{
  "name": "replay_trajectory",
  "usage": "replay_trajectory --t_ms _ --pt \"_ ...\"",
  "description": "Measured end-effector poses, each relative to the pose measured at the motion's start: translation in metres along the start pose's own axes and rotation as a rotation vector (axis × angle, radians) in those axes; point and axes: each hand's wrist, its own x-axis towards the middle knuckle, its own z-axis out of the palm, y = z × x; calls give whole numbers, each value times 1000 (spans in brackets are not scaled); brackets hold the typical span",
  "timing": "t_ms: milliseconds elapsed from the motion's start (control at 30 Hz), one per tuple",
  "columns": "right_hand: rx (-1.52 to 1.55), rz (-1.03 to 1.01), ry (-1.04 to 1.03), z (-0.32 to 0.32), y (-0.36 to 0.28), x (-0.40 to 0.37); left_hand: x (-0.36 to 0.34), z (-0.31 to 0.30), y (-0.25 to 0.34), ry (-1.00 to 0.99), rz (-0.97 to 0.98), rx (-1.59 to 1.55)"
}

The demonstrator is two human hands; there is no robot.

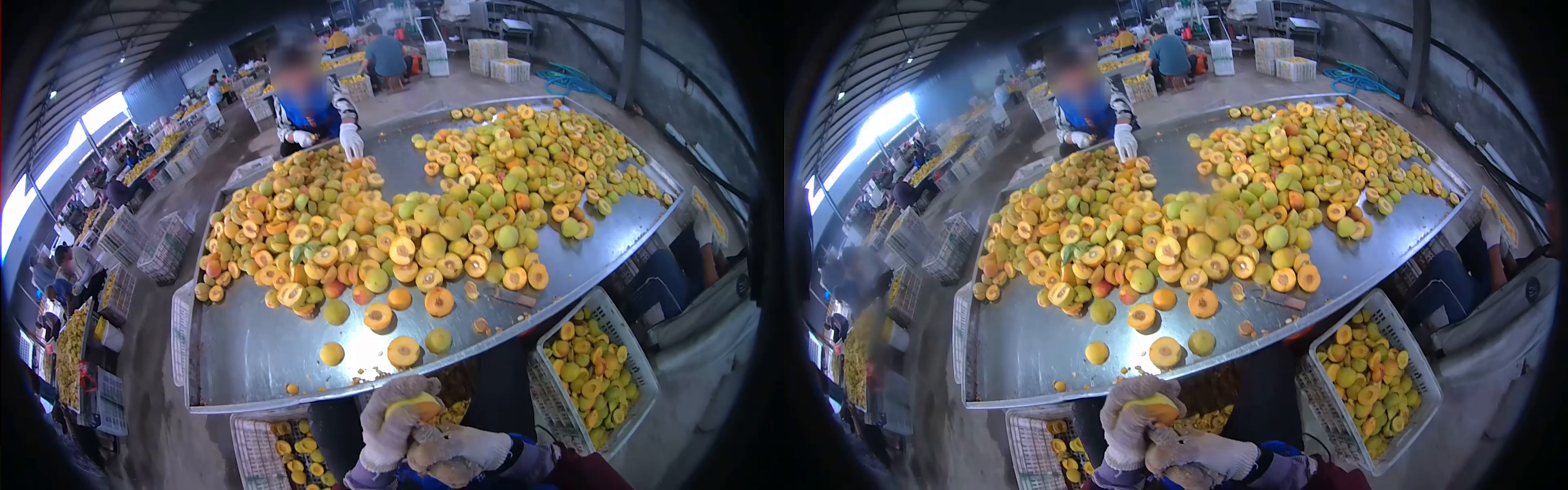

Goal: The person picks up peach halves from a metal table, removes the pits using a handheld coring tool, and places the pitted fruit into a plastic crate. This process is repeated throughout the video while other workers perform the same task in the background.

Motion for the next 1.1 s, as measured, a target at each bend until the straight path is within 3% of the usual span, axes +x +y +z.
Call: replay_trajectory --t_ms 33,167,233,367,433,467,500,533,567,633,700,767,800,833,867,933,1000,1067,1100 --pt "17 9 8 2 -4 -3 0 2 -3 34 -14 -264" --pt "-106 83 -27 1 -6 -10 0 11 0 142 -5 -164" --pt "-155 47 101 6 -15 -10 1 10 -7 140 4 -147" --pt "-226 48 140 -11 2 -3 6 14 -4 245 -120 -242" --pt "-127 111 8 -23 16 3 9 9 -10 261 -162 -290" --pt "-94 133 -36 -20 15 4 15 -3 -22 178 -217 -509" --pt "-37 1 -121 -11 8 3 16 -11 -31 95 -270 -728" --pt "17 -127 -210 -2 -3 1 19 -8 -25 132 -272 -636" --pt "14 -119 -217 4 -15 -4 19 -13 -25 139 -264 -636" --pt "-61 -147 -125 7 -27 -8 19 -34 -24 414 -218 -47" --pt "-134 -191 -71 -5 -23 -3 1 -73 -18 540 -56 147" --pt "-292 0 95 -23 -16 0 -21 -106 -10 857 -31 313" --pt "-359 116 215 -26 -12 3 -39 -147 -16 866 -72 813" --pt "-357 118 206 -22 -19 4 -54 -180 -24 839 -118 1314" --pt "-400 212 223 -13 -31 4 -63 -183 -22 848 -126 1320" --pt "-450 296 239 -7 -37 14 -69 -190 -19 643 103 1728" --pt "-649 325 302 -5 -28 23 -46 -143 -9 555 26 860" --pt "-701 288 298 2 -31 24 -24 -90 15 122 51 619" --pt "-747 253 289 5 -32 22 -10 -71 22 -71 172 874"
